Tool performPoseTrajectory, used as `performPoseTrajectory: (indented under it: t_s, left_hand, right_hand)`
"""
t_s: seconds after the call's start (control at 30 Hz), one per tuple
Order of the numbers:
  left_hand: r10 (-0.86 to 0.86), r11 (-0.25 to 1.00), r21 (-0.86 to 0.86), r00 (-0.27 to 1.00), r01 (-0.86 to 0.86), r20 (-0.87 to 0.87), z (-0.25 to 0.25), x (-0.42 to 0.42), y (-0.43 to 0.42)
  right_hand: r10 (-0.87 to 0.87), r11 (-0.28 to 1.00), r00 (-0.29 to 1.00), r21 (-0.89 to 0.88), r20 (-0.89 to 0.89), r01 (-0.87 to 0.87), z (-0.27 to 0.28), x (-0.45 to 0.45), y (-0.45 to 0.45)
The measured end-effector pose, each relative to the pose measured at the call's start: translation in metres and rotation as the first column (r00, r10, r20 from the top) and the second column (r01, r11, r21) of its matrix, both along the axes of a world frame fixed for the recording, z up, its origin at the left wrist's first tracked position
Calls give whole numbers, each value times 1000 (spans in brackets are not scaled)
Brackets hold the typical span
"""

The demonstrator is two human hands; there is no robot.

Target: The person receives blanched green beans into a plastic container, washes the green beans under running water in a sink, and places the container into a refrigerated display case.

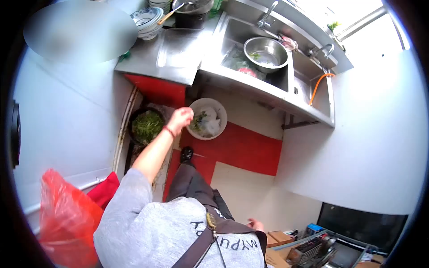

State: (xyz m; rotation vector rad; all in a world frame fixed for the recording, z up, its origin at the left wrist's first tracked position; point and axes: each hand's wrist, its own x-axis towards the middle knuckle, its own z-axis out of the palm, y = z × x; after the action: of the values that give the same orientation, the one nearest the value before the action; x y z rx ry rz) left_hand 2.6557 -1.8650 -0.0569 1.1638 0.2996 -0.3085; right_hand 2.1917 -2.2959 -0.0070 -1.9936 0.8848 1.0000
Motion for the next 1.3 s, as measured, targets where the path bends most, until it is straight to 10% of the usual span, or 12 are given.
performPoseTrajectory:
  t_s: [0.07,0.2,0.37,0.6,0.7,0.73,0.87,0.9,1.0,1.1,1.17,1.3]
  left_hand:
    - [259,912,-274,947,-305,-193,5,101,-7]
    - [679,645,-22,586,-764,-443,-24,243,2]
    - [656,727,289,506,-623,-560,-18,264,31]
    - [798,601,95,602,-793,-26,134,176,-20]
    - [680,521,403,651,-752,336,190,211,-69]
    - [320,29,551,530,-834,785,183,232,-84]
    - [33,266,417,440,-869,897,215,252,-183]
    - [96,382,430,498,-818,862,217,242,-207]
    - [-344,-30,675,641,-738,686,209,191,-236]
    - [-318,24,756,712,-654,626,182,113,-221]
    - [-189,322,861,865,-393,465,190,32,-177]
    - [468,333,516,614,-789,636,126,-163,-110]
  right_hand:
    - [-136,920,989,363,-60,148,-30,7,-17]
    - [-96,995,965,-8,246,101,35,119,-15]
    - [171,982,968,-116,184,-152,17,244,-64]
    - [595,677,495,-64,633,-733,-11,501,-72]
    - [98,671,817,568,568,-476,36,636,3]
    - [59,602,909,711,413,-363,53,676,26]
    - [-471,163,882,985,26,58,101,785,116]
    - [-349,0,935,998,-58,62,60,817,107]
    - [-239,-193,971,981,-22,-25,116,736,130]
    - [-51,-260,983,949,174,-181,96,668,133]
    - [119,-287,962,936,246,-203,75,620,155]
    - [186,188,956,947,228,-262,43,553,227]
